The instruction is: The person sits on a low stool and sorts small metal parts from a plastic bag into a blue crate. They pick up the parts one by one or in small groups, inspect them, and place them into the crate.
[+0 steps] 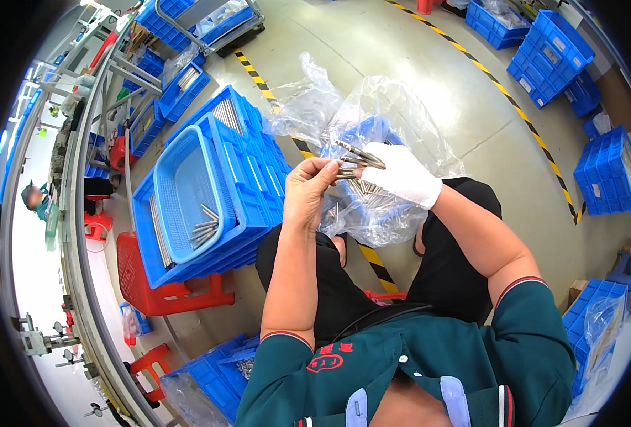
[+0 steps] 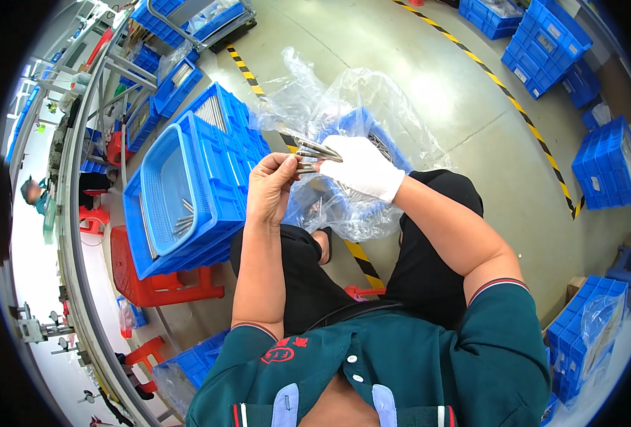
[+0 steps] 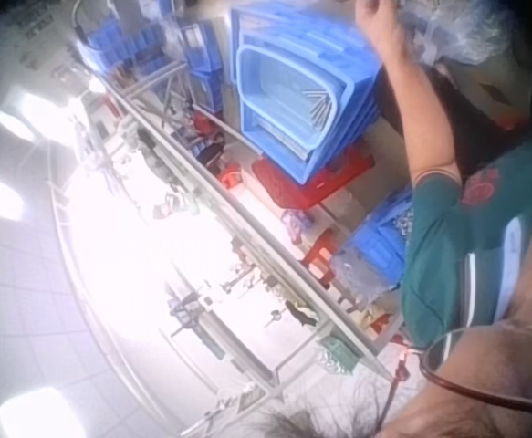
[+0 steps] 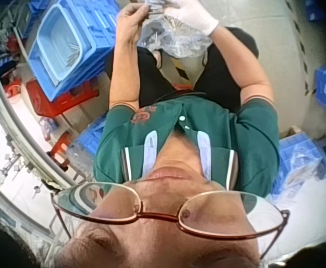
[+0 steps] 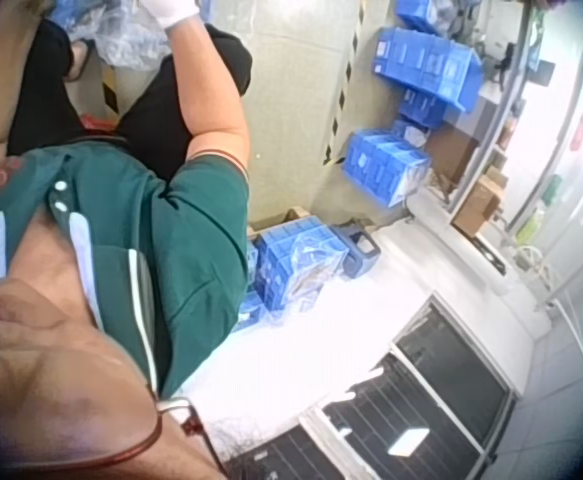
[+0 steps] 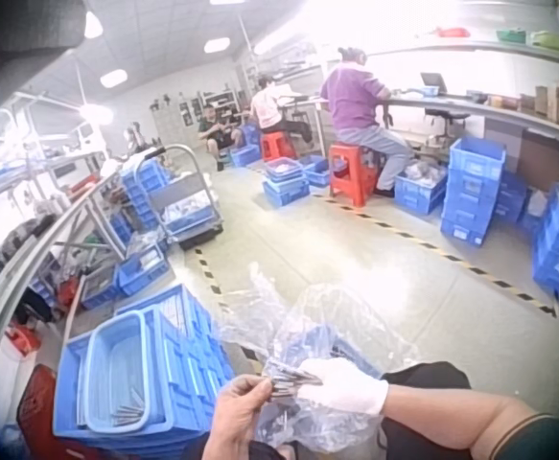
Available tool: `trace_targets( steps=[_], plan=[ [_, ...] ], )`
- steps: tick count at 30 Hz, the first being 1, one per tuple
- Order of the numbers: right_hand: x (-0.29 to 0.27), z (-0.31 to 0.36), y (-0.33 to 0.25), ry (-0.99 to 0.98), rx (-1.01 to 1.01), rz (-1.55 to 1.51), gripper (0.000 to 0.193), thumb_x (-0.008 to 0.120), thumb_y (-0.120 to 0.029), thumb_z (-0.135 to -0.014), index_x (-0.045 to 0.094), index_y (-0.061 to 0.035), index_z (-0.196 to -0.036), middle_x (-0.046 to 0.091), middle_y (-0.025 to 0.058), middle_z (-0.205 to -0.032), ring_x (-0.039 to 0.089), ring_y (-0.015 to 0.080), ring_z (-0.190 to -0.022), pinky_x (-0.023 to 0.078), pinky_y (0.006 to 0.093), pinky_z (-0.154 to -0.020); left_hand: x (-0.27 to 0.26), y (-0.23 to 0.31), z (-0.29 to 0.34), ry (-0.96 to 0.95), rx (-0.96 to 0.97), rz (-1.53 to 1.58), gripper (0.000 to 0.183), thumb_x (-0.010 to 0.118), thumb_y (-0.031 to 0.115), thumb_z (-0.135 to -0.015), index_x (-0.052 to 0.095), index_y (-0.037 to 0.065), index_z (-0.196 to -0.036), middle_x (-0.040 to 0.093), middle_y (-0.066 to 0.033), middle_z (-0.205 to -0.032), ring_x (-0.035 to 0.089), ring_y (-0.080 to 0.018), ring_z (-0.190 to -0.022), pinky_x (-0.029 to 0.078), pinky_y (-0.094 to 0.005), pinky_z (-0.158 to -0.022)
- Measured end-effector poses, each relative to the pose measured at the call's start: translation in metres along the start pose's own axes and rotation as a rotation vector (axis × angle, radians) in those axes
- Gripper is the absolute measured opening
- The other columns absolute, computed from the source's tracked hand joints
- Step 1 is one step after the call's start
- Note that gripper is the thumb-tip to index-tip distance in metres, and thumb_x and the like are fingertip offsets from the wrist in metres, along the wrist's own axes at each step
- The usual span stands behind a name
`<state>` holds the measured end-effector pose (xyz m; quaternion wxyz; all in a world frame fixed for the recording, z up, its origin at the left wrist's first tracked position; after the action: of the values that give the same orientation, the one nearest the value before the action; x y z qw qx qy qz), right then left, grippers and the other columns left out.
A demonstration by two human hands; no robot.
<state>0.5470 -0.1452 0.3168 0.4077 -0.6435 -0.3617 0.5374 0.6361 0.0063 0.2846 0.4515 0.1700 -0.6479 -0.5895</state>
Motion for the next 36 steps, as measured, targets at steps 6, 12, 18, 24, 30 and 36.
trace_targets(
  steps=[6,12,18,24,30,36],
  plan=[
    [0.003,0.003,-0.003,0.043,-0.022,0.179,0.023,0.059,-0.029,-0.084,0.058,-0.0058,-0.086,0.06,0.0158,-0.076,0.06,0.0332,-0.071,0.046,0.0391,-0.065,-0.005,-0.01,-0.002,0.0,-0.068,0.028,0.008,0.07,0.008,-0.083,0.065,0.002,-0.085,0.067,-0.0064,-0.08,0.059,-0.0123,-0.068,0.047,-0.0243,-0.066],
    [0.006,0.004,-0.008,0.071,-0.044,0.305,0.023,0.06,-0.031,-0.084,0.056,-0.0081,-0.087,0.062,0.0146,-0.076,0.061,0.0349,-0.071,0.047,0.0408,-0.064,-0.005,-0.021,-0.001,0.022,-0.075,0.1,0.01,0.07,0.006,-0.082,0.066,0.0,-0.089,0.065,-0.0044,-0.079,0.054,-0.009,-0.068,0.043,-0.0222,-0.064],
    [0.002,0.002,0.001,0.054,-0.022,0.152,0.026,0.06,-0.03,-0.085,0.058,-0.0045,-0.087,0.06,0.0167,-0.077,0.059,0.0334,-0.073,0.045,0.0385,-0.066,0.006,-0.009,0.001,0.022,-0.076,0.038,0.013,0.071,0.007,-0.082,0.066,-0.001,-0.091,0.065,-0.0043,-0.08,0.053,-0.0089,-0.069,0.043,-0.0219,-0.065],
    [0.006,-0.002,0.017,0.016,0.029,-0.01,0.026,0.061,-0.028,-0.084,0.059,-0.0021,-0.088,0.059,0.0134,-0.074,0.057,0.0262,-0.07,0.044,0.0365,-0.067,0.009,-0.001,0.005,0.094,0.057,-0.136,0.016,0.071,0.009,-0.082,0.066,-0.002,-0.093,0.065,-0.0045,-0.081,0.055,-0.0086,-0.071,0.042,-0.0215,-0.066],
    [0.014,0.0,0.016,-0.156,0.284,-0.359,0.025,0.061,-0.028,-0.088,0.061,-0.0025,-0.086,0.054,0.0013,-0.065,0.05,0.0098,-0.059,0.041,0.0272,-0.055,-0.009,0.006,0.0,0.115,0.035,-0.033,0.016,0.069,0.009,-0.084,0.066,-0.002,-0.095,0.067,-0.0054,-0.083,0.059,-0.0105,-0.074,0.045,-0.023,-0.069],
    [0.021,0.001,0.019,-0.169,0.294,-0.447,0.025,0.061,-0.028,-0.089,0.061,-0.0032,-0.086,0.053,0.0,-0.064,0.048,0.0072,-0.056,0.039,0.0245,-0.051,0.0,-0.003,0.002,0.031,-0.063,0.109,0.017,0.072,0.007,-0.081,0.064,0.0,-0.095,0.066,-0.0048,-0.082,0.06,-0.0093,-0.073,0.045,-0.0202,-0.066]
  ],
)
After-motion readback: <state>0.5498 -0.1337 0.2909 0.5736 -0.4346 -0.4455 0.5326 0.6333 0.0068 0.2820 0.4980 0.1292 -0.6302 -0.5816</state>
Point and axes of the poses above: each hand's wrist, its own z-axis away from the middle knuckle, its own x-axis out of the palm, y = z × x, the point moved 5 cm from there along -z, towards the middle knuckle
